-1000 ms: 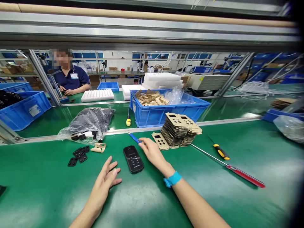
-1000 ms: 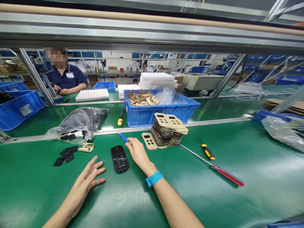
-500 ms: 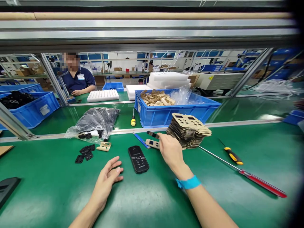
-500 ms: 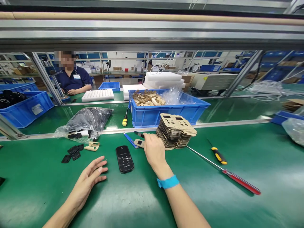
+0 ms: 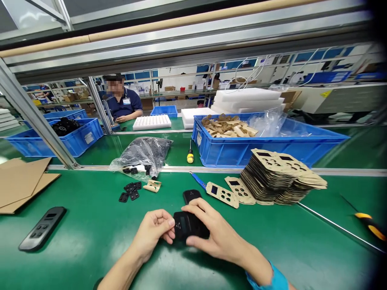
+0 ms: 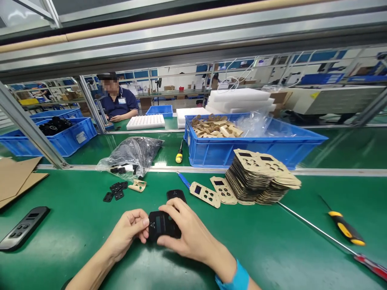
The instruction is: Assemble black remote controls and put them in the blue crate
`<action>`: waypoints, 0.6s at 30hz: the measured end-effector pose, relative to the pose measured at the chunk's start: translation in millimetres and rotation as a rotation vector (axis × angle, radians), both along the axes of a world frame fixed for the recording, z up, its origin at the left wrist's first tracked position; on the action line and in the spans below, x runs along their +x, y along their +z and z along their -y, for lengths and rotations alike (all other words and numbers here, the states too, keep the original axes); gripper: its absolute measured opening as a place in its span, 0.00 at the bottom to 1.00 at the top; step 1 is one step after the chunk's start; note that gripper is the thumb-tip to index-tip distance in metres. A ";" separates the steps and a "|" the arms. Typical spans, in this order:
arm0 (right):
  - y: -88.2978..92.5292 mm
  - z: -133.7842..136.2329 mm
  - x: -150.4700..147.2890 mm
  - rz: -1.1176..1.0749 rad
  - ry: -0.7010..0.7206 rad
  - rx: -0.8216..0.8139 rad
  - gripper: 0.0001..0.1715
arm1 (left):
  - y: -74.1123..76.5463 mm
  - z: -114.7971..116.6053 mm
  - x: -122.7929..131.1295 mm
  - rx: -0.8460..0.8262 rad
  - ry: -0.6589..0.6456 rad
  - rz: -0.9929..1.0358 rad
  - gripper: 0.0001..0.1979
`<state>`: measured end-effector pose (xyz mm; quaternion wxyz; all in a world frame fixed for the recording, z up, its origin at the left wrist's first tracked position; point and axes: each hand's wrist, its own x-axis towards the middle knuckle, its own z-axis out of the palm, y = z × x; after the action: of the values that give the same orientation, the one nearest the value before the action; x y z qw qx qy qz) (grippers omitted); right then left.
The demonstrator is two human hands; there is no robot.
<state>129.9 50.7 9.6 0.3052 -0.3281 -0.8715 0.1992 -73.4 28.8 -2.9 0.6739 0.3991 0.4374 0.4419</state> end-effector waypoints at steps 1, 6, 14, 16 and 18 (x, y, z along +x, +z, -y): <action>0.4 0.3 -0.8 0.022 0.025 0.019 0.31 | -0.2 0.5 -0.6 -0.016 -0.023 0.029 0.19; -11.4 5.8 -9.1 -0.042 0.096 -0.008 0.34 | 0.9 1.4 1.9 -0.059 -0.101 0.140 0.22; -11.5 -16.9 8.5 -1.147 -0.390 -0.255 0.29 | -9.2 -14.5 -6.3 -0.007 0.029 0.035 0.22; 2.6 -25.7 12.6 -1.433 -0.548 -0.267 0.29 | -13.5 -20.9 -9.9 0.055 0.106 -0.058 0.21; 13.9 -29.6 12.0 -1.552 -0.609 -0.292 0.28 | -13.8 -27.4 -16.2 0.138 0.187 -0.188 0.21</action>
<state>141.9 80.3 23.5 0.8120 -0.3549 -0.2539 0.3876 -89.6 56.1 -16.7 0.5568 0.4415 0.5027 0.4923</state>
